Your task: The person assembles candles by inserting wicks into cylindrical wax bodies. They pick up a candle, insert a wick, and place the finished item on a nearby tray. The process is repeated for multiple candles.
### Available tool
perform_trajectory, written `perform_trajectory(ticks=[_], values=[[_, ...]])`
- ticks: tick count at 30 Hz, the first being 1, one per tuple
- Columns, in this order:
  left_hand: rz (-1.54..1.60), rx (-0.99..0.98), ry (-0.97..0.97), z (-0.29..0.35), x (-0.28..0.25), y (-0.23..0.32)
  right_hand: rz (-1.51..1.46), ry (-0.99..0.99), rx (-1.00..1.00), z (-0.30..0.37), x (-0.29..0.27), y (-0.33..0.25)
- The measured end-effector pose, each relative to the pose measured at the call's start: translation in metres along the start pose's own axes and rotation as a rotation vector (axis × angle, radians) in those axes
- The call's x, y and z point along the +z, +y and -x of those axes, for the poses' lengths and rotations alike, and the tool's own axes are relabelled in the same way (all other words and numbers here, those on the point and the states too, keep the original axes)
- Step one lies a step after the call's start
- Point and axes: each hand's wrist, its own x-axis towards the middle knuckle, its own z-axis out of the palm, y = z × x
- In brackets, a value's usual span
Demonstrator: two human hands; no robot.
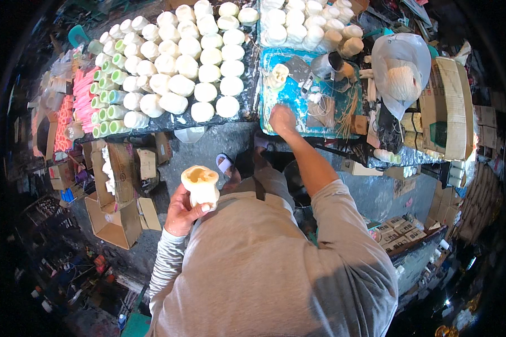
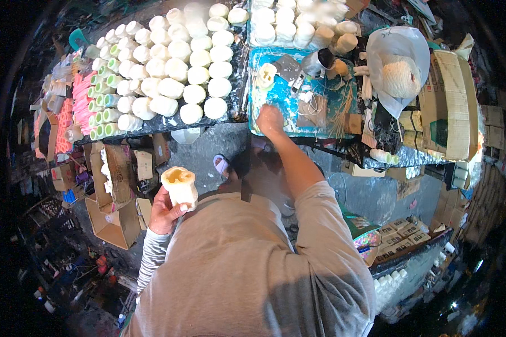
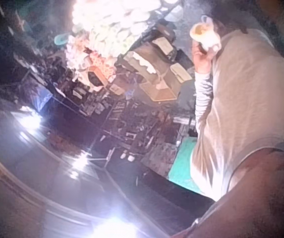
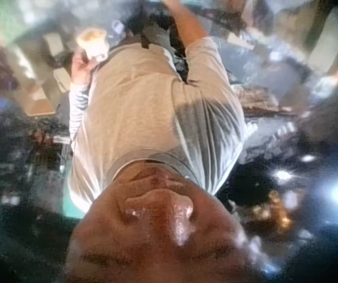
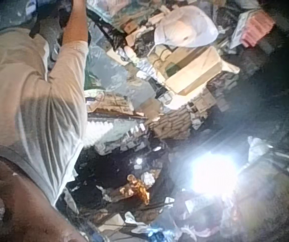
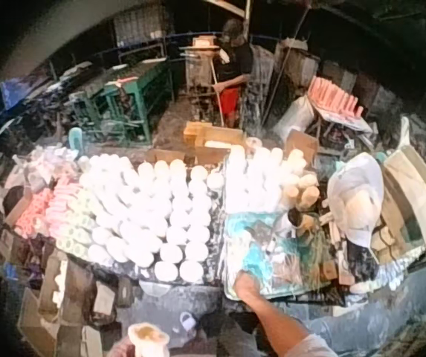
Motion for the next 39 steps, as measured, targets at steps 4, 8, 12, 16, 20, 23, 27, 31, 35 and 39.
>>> perform_trajectory(ticks=[4,8,12,16,20,23,27,31,35,39], values=[[0.05,0.016,0.027,0.001,-0.003,-0.008,-0.127,0.137,-0.039,-0.001,-0.005,0.007],[0.053,0.008,0.028,-0.004,-0.001,-0.013,-0.349,0.493,0.007,-0.043,-0.026,0.015],[0.051,0.003,0.048,-0.006,0.005,-0.009,-0.543,0.517,0.048,-0.098,-0.076,0.043],[0.078,-0.012,0.128,-0.011,0.016,-0.01,-0.288,0.315,-0.147,-0.166,-0.105,0.04],[0.079,0.002,0.144,-0.017,0.028,-0.011,-0.149,0.211,-0.168,-0.212,-0.092,0.023],[0.077,0.016,0.169,-0.017,0.034,-0.01,-0.135,0.219,-0.252,-0.219,-0.097,0.023],[0.1,0.038,0.185,-0.019,0.037,-0.007,-0.866,0.178,-0.111,-0.188,-0.153,0.021],[0.13,0.064,0.071,-0.028,0.038,0.001,-1.602,-0.1,-0.132,-0.12,-0.232,0.016],[0.083,0.095,-0.024,-0.037,0.039,0.011,-1.88,-0.265,-0.185,-0.051,-0.264,-0.023],[0.077,0.104,-0.124,-0.043,0.038,0.023,-2.015,-0.444,-0.178,0.011,-0.259,-0.061]])
